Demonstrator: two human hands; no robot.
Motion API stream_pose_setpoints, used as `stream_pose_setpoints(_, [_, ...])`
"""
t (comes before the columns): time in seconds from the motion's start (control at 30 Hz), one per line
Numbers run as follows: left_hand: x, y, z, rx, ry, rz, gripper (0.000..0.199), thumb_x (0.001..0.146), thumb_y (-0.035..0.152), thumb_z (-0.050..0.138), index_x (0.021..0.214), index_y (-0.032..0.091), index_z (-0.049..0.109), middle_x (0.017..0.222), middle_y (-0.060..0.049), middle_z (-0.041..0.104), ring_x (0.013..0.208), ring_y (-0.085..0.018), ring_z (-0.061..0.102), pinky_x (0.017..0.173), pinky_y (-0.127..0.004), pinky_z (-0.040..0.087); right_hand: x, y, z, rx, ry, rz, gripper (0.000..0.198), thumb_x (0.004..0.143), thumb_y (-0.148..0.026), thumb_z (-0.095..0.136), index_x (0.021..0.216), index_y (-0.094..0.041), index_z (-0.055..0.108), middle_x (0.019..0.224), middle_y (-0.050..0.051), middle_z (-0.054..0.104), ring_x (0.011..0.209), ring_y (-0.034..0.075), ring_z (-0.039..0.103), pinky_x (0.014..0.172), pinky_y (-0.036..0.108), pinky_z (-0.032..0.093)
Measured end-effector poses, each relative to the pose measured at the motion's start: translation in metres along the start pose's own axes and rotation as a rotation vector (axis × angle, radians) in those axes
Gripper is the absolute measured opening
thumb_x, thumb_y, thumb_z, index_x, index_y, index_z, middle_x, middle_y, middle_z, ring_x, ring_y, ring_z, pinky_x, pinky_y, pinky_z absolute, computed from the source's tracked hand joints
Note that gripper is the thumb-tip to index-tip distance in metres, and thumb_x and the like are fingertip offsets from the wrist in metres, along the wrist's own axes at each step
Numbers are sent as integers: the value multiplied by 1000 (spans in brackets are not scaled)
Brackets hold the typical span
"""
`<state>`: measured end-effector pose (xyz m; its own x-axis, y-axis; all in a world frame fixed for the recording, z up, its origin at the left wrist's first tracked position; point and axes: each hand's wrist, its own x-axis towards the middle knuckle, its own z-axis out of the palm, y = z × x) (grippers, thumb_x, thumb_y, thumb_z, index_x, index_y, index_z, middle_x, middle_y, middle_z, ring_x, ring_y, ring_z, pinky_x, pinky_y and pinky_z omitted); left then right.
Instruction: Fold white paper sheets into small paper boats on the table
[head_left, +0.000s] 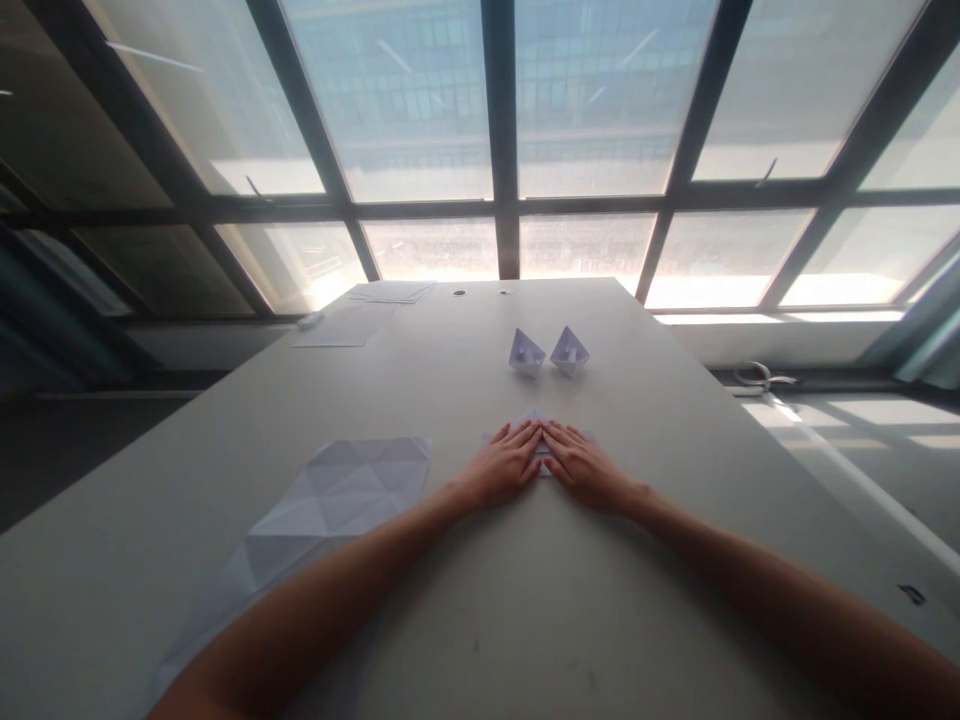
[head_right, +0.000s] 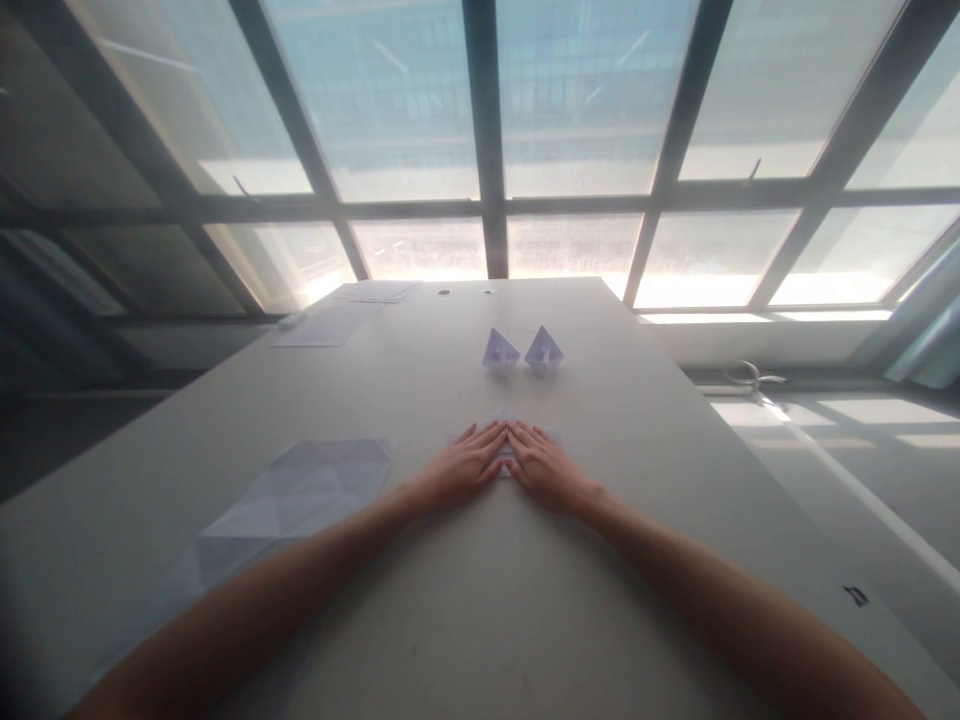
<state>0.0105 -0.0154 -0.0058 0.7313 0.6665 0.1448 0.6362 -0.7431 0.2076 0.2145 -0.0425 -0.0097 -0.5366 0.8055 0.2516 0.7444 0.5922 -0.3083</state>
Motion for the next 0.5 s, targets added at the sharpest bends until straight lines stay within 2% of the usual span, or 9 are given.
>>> stream_pose_setpoints(0.17, [-1, 0, -1, 79, -34, -62, 65, 101, 54, 24, 155, 18, 19, 160, -11, 20, 148, -23, 14, 119, -45, 12, 2, 4, 2, -62, -92, 58, 62, 100, -41, 30, 153, -8, 24, 158, 15, 22, 147, 23, 17, 120, 44, 15])
stream_pose_setpoints(0.5, [-2, -3, 3, 97, -28, -90, 66, 101, 57, 19, 155, 21, 19, 160, -7, 19, 148, -25, 12, 118, -43, 12, 3, 5, 3, -79, -110, 108, 64, 100, -46, 26, 154, -10, 23, 159, 12, 19, 148, 22, 14, 120, 43, 12])
